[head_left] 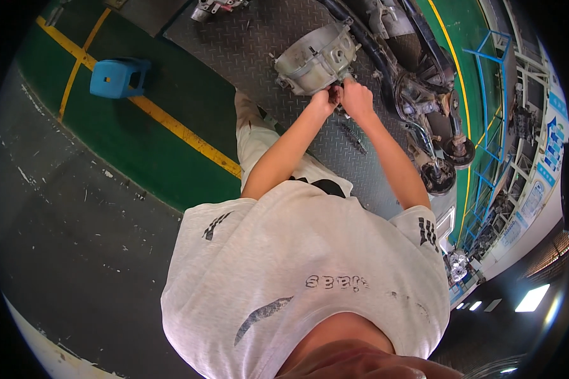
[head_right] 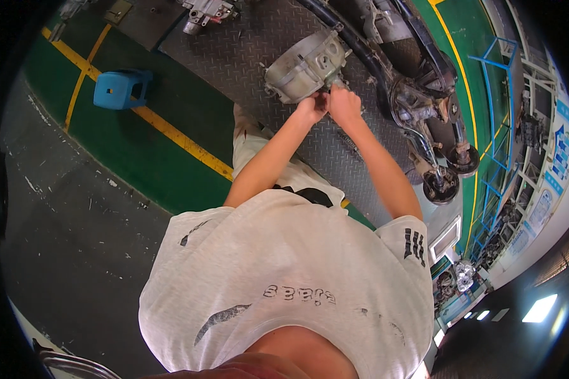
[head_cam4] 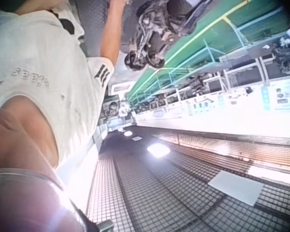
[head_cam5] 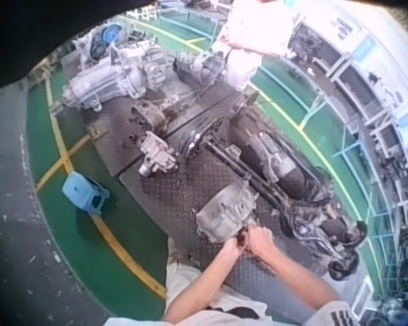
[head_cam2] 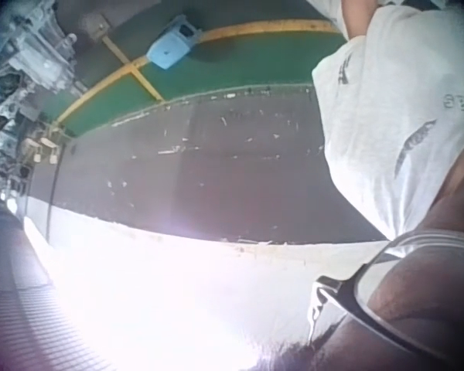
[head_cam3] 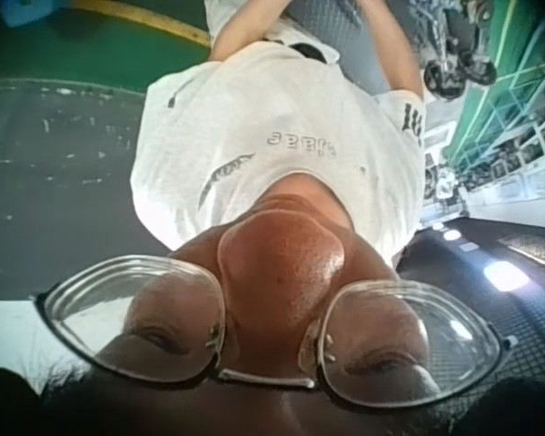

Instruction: The person reassembles a transmission by fitting gears onto a shaft inside the housing and then aligning and bolting the two halves of the transmission case together.

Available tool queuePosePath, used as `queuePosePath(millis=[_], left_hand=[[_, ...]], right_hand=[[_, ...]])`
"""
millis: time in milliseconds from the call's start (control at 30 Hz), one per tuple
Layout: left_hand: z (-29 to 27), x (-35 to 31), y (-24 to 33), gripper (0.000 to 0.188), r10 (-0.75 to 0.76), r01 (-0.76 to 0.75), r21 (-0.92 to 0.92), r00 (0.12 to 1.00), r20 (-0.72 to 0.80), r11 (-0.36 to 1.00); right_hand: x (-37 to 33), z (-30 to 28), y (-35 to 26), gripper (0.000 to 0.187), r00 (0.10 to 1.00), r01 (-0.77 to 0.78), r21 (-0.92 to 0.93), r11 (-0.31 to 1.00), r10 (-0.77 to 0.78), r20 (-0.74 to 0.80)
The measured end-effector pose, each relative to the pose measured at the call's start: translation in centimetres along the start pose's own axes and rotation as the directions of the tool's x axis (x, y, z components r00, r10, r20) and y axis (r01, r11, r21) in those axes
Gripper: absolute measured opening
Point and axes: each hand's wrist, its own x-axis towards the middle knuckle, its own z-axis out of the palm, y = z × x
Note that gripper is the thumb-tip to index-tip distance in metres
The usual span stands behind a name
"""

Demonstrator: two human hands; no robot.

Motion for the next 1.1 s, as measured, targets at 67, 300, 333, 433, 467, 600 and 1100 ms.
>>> queuePosePath(millis=[67,300,333,433,467,600,1100], left_hand=[[-1.4,0.3,0.5,0.02,0.024,-0.041,0.166,0.995,0.101,0.985],[-6.2,1.0,-1.6,0.02,0.05,0.035,0.426,0.981,-0.187,0.904],[-6.8,1.3,-2.2,0.022,-0.006,0.109,0.483,0.977,-0.211,0.869],[-7.3,2.7,-3.3,0.025,-0.148,0.2,0.44,0.978,-0.148,0.875],[-7.3,2.9,-3.8,0.027,-0.216,0.231,0.383,0.973,-0.082,0.894],[-8.3,5.2,-3.8,0.027,-0.267,0.269,0.325,0.962,-0.053,0.907],[-8.9,6.7,-3.6,0.014,-0.313,0.327,0.293,0.945,-0.096,0.898]], right_hand=[[-0.2,-1.0,-0.4,0.029,0.998,-0.058,0.021,0.998,0.058,0.004],[-4.7,1.1,1.9,0.026,0.986,-0.162,0.11,0.981,0.166,-0.02],[-5.4,1.7,2.1,0.024,0.979,-0.203,0.075,0.976,0.199,0.051],[-6.0,3.8,2.2,0.024,0.957,-0.262,0.039,0.964,0.255,0.136],[-6.1,4.4,2.2,0.025,0.952,-0.282,0.018,0.959,0.278,0.131],[-5.8,5.9,1.3,0.027,0.942,-0.318,0.044,0.947,0.311,0.125],[-6.2,6.3,1.2,0.036,0.9,-0.431,0.16,0.888,0.411,0.145]])
